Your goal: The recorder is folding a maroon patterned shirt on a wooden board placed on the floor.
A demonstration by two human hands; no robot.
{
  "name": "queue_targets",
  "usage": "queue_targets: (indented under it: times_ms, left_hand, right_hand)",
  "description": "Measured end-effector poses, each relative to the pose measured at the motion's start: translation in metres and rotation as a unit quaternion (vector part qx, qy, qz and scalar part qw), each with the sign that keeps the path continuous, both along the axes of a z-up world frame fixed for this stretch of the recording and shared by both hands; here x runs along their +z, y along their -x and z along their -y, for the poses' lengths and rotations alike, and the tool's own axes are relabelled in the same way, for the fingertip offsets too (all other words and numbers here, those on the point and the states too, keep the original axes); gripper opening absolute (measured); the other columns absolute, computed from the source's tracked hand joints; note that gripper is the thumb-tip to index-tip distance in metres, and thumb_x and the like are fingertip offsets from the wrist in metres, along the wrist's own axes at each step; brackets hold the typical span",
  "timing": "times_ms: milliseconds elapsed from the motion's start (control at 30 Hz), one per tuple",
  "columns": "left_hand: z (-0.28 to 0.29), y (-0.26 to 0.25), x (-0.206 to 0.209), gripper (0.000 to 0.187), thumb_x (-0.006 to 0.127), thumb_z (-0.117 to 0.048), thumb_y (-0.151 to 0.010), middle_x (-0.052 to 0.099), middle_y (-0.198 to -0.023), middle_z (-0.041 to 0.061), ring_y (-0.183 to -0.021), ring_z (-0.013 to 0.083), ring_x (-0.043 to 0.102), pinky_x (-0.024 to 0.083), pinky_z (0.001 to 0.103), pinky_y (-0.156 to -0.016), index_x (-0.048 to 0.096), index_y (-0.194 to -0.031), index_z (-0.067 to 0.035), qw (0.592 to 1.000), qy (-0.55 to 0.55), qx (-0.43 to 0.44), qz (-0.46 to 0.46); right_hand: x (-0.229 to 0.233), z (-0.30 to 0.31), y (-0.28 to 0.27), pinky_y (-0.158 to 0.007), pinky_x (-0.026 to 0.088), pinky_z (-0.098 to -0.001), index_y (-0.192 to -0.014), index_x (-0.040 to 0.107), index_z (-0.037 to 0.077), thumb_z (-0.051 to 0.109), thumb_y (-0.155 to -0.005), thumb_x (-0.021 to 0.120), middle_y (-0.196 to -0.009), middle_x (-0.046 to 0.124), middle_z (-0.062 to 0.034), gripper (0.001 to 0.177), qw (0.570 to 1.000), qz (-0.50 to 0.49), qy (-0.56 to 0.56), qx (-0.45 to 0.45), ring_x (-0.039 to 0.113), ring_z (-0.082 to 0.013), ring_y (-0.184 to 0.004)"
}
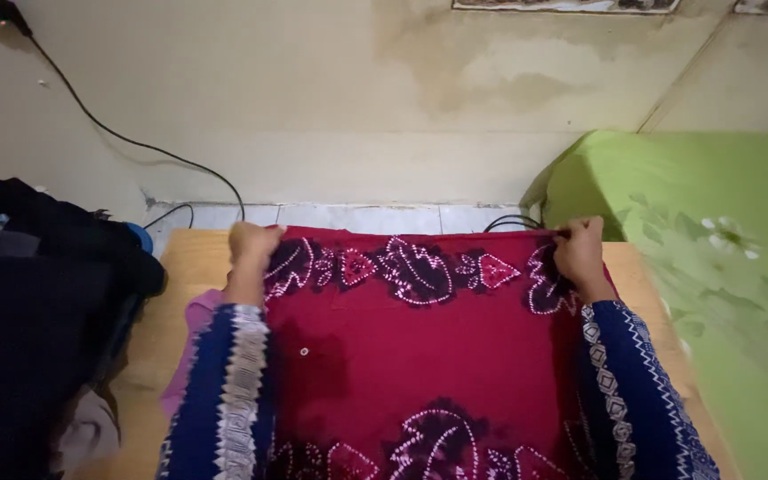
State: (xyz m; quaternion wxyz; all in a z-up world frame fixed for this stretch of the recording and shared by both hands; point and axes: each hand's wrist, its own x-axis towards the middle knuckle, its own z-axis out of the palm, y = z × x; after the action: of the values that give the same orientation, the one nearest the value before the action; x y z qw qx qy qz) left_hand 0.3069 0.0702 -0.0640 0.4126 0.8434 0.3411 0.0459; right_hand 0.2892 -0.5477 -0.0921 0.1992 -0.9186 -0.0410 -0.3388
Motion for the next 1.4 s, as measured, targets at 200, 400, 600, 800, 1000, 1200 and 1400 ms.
queue_targets:
  times_ms: [200,400,600,800,1000,1200,1400]
  left_hand:
    - [-0.034,0.004,0.025,0.036,0.081,-0.012,-0.082,0.075,-0.103,0.01,-0.095,0.0247,0.071,0.058,0.04,-0.082,0.069,-0.115,-0.004,0.869,0.48,-0.036,0.118]
    - [-0.066,0.059,0.037,0.036,0.078,-0.001,-0.083,0.075,-0.107,0.013,-0.096,0.0232,0.072,0.058,0.034,-0.09,0.069,-0.117,0.005,0.831,0.486,-0.182,0.203]
    - [-0.128,0.095,-0.011,0.03,0.076,-0.002,-0.087,0.075,-0.106,0.015,-0.093,0.0223,0.07,0.055,0.033,-0.086,0.072,-0.114,0.012,0.835,0.47,-0.236,0.162]
    - [-0.132,0.155,0.015,0.023,0.084,0.006,-0.067,0.079,-0.095,0.018,-0.094,0.0274,0.073,0.057,0.039,-0.087,0.079,-0.089,0.007,0.86,0.28,-0.397,0.154]
    - [-0.11,0.167,0.019,0.024,0.094,-0.006,-0.06,0.082,-0.093,0.01,-0.096,0.0212,0.074,0.055,0.034,-0.084,0.082,-0.079,0.003,0.831,0.095,-0.547,0.033]
    - [-0.09,0.177,0.025,0.043,0.093,-0.035,-0.072,0.065,-0.073,0.006,-0.074,0.0152,0.061,0.052,0.032,-0.069,0.071,-0.083,0.0,0.845,-0.051,-0.526,-0.08]
    - [-0.058,0.188,0.027,0.057,0.091,-0.039,-0.076,0.051,-0.07,0.003,-0.069,0.0162,0.052,0.049,0.034,-0.064,0.06,-0.104,0.0,0.898,-0.066,-0.43,-0.065]
  right_hand:
    - [0.006,0.013,0.005,-0.09,0.053,-0.0488,-0.103,0.069,0.003,0.004,-0.088,0.075,-0.104,0.068,-0.0212,0.016,0.997,-0.048,-0.055,-0.004,0.065,-0.042,-0.102]
    - [0.059,0.005,0.064,-0.082,0.052,-0.0488,-0.102,0.068,0.005,0.004,-0.083,0.076,-0.101,0.068,-0.0182,0.021,0.999,-0.026,0.008,-0.035,0.063,-0.0404,-0.096]
    - [0.091,0.003,0.135,-0.085,0.052,-0.0437,-0.089,0.07,0.013,0.004,-0.076,0.079,-0.084,0.07,-0.0048,0.018,0.997,0.001,0.083,0.005,0.059,-0.0287,-0.09]
    - [0.084,0.021,0.174,-0.079,0.055,-0.0403,-0.087,0.071,0.012,0.002,-0.073,0.074,-0.088,0.07,-0.0062,0.018,0.989,-0.142,-0.016,0.036,0.065,-0.0283,-0.088]
    - [0.051,0.043,0.15,-0.092,0.054,-0.0391,-0.079,0.076,0.014,0.011,-0.067,0.082,-0.088,0.073,-0.006,0.014,0.927,-0.287,0.202,0.135,0.066,-0.0283,-0.097]
    - [0.103,-0.025,0.171,-0.107,0.054,-0.039,-0.124,0.071,0.021,0.039,-0.088,0.071,-0.127,0.073,-0.006,0.04,0.898,-0.411,0.156,-0.02,0.068,-0.0281,-0.124]
    - [0.023,-0.059,0.154,-0.113,0.027,-0.0635,-0.162,0.033,0.011,0.066,-0.092,0.042,-0.166,0.023,-0.0242,0.09,0.886,-0.346,0.307,-0.043,0.024,-0.0472,-0.148]
